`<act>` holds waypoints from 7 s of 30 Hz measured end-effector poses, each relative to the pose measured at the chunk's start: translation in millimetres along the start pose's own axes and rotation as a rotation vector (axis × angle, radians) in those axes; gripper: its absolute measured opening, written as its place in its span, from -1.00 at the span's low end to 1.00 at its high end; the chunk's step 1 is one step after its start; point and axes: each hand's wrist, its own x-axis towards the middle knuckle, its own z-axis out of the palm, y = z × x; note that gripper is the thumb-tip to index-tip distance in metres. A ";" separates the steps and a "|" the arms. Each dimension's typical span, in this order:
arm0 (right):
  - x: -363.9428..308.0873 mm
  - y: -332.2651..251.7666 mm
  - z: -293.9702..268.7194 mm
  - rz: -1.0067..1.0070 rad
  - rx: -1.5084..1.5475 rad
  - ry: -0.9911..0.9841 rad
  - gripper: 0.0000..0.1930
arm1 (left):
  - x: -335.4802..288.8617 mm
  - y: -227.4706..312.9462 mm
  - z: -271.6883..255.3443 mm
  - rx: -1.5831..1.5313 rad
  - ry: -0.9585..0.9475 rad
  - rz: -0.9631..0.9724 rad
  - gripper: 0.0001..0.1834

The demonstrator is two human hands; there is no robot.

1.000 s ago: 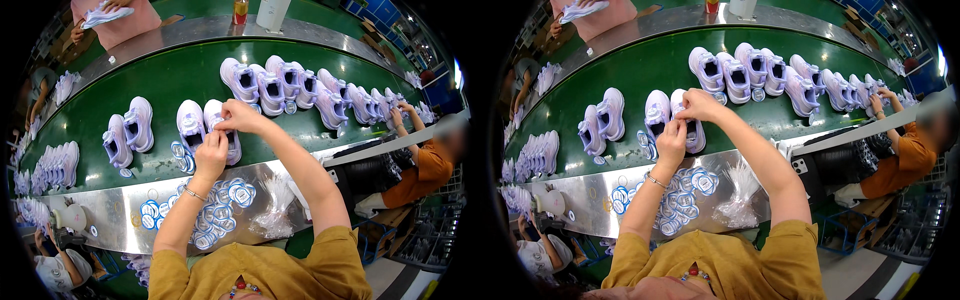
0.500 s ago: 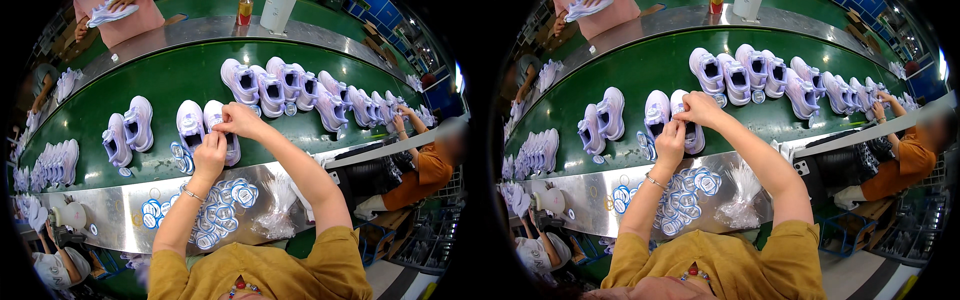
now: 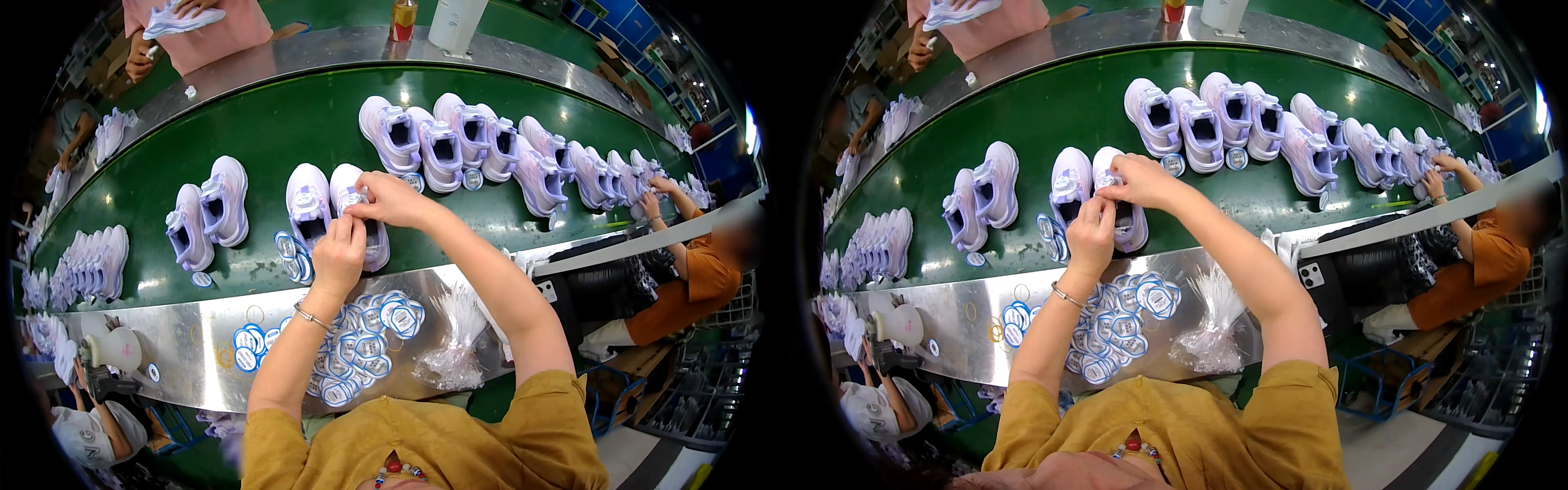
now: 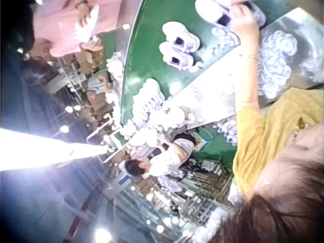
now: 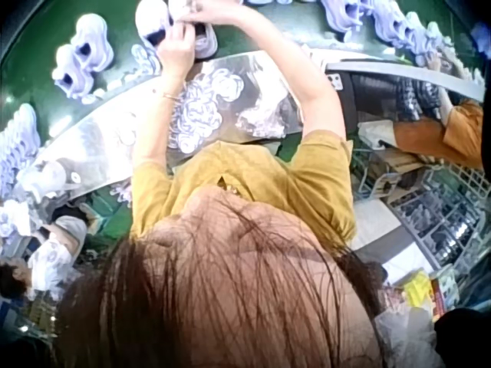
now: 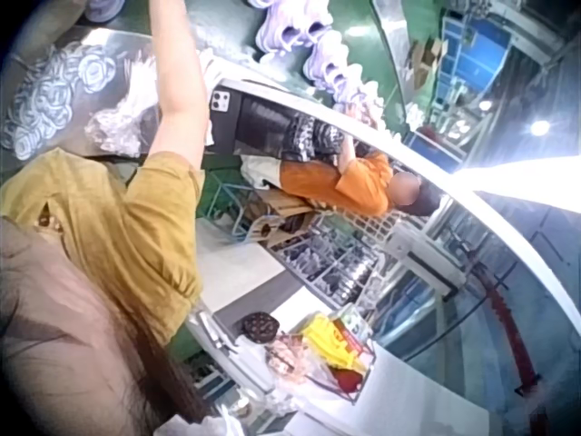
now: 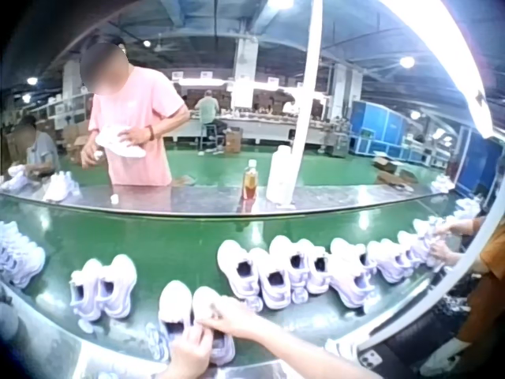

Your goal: The person applies circular blue and white labels to the tongue of light purple sneakers moving along a green conveyor belt. They pick up each label, peel off the backing, and press it onto the shoe before moving to the next pair.

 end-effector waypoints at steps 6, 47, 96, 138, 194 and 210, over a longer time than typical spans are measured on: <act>14.2 11.4 -11.9 -0.119 0.198 -0.292 -0.68 | -0.4 -2.7 -0.6 0.019 0.028 0.030 -0.72; 17.8 -19.6 38.6 0.071 0.010 0.047 -0.64 | -16.6 -30.3 -6.7 -0.002 0.014 -0.008 -0.78; -52.8 -105.0 94.2 0.337 0.942 -0.019 -0.89 | -58.9 -157.3 -115.4 -0.836 0.047 -0.877 -0.79; -48.8 -130.1 146.6 0.075 0.093 0.298 -0.83 | -84.5 -138.8 -100.5 -1.090 -0.330 -1.232 -0.93; 24.5 -156.8 180.0 -0.577 -0.140 0.338 -0.88 | -75.7 -164.6 -178.2 -0.906 0.190 -1.022 -0.93; 50.0 -156.7 177.3 -0.525 0.201 0.325 -0.93 | -96.8 -182.0 -153.2 -1.056 0.025 -1.119 -0.72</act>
